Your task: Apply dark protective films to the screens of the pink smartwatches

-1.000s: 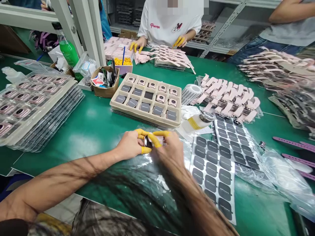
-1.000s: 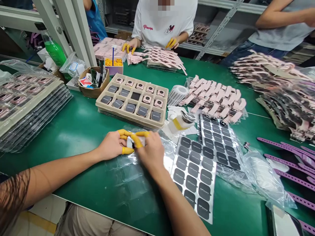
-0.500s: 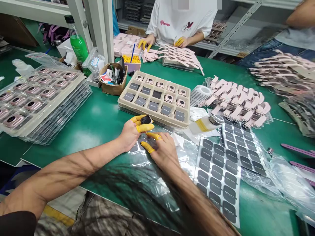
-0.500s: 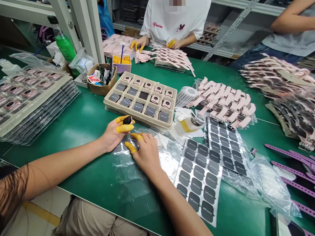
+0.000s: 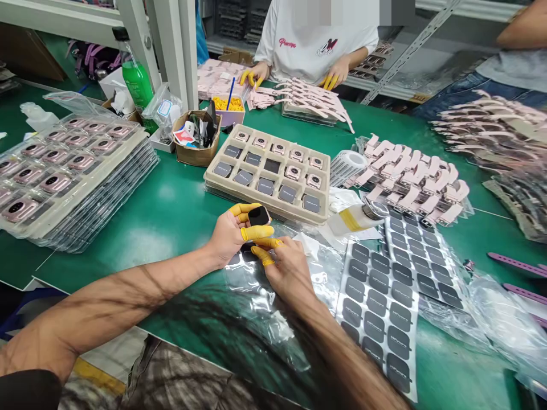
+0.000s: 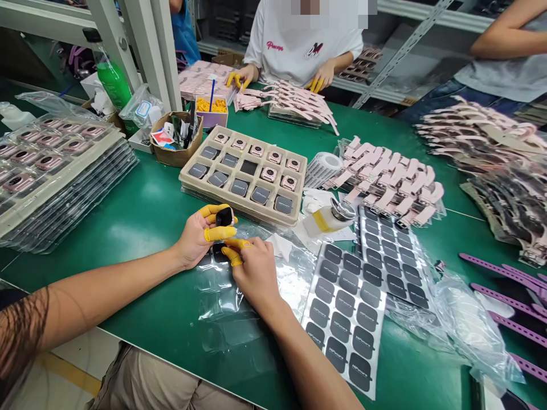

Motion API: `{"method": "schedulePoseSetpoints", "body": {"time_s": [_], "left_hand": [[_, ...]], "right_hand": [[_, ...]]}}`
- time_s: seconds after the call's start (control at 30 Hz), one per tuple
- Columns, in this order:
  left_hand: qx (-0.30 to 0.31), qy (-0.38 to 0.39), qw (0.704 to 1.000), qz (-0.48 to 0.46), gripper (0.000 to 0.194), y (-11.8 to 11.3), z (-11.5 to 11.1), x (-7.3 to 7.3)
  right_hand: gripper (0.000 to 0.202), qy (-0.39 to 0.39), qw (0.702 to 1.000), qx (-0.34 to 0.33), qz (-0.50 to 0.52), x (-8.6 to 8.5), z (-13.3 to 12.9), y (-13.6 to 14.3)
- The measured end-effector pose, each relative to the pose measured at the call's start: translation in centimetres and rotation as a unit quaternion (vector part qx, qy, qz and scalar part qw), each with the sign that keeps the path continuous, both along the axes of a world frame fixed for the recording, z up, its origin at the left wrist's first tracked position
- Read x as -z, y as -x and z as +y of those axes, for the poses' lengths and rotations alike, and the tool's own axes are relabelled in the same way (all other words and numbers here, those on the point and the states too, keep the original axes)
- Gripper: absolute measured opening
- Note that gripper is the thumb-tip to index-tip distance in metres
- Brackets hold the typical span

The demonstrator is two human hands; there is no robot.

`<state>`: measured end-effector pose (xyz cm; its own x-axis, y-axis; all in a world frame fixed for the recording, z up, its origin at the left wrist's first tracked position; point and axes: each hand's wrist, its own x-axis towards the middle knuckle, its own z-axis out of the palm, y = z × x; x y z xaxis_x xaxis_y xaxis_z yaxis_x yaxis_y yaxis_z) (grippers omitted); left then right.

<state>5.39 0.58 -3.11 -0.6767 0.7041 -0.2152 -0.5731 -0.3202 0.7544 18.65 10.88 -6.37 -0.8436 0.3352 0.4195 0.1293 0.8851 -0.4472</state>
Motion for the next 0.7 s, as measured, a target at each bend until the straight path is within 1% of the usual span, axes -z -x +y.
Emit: {"method": "schedulePoseSetpoints", "body": {"time_s": [0.1,0.23,0.27,0.33,0.4,0.43,0.47,0.53,0.6,0.63,0.67,0.7], "left_hand": [[-0.001,0.010,1.000,0.006,0.069,-0.1,0.0,0.0],[0.010,0.025,1.000,0.009,0.067,-0.2,0.0,-0.1],[0.016,0.030,0.999,0.010,0.067,-0.2,0.0,-0.1],[0.027,0.038,0.999,0.015,0.067,-0.2,0.0,-0.1],[0.030,0.038,0.999,0.020,0.068,-0.2,0.1,0.0],[0.030,0.036,0.999,0.021,0.068,-0.1,0.1,0.0],[0.028,0.033,0.999,0.021,0.068,-0.1,0.2,0.0],[0.024,0.034,0.999,0.022,0.068,0.0,0.2,0.0],[0.017,0.052,0.998,0.038,0.069,0.1,0.1,0.0],[0.017,0.069,0.996,0.053,0.069,0.1,0.1,0.1],[0.026,0.089,0.993,0.072,0.070,0.1,0.0,0.1],[0.045,0.111,0.988,0.095,0.071,0.0,-0.2,0.2]], "right_hand": [[0.023,-0.082,0.996,-0.021,0.016,-0.6,-0.2,-0.1],[0.026,-0.215,0.976,-0.009,0.016,-0.9,-0.6,-0.2],[0.026,-0.230,0.973,-0.009,0.003,-0.8,-0.7,-0.2],[0.028,-0.222,0.974,-0.017,-0.033,-0.3,-0.8,0.0],[0.029,-0.173,0.983,-0.021,-0.065,0.0,-0.7,0.1],[0.029,-0.134,0.988,-0.031,-0.075,0.0,-0.4,0.1],[0.029,-0.088,0.991,-0.055,-0.082,-0.2,-0.1,0.0],[0.026,0.020,0.986,-0.135,-0.092,-1.4,0.9,-0.7],[0.015,0.145,0.961,-0.213,-0.099,-3.0,2.2,-1.9],[0.011,0.216,0.944,-0.231,-0.094,-3.8,2.9,-2.5],[0.014,0.295,0.924,-0.230,-0.079,-4.6,3.4,-3.1],[0.019,0.375,0.901,-0.210,-0.058,-5.1,3.8,-3.5]]}}
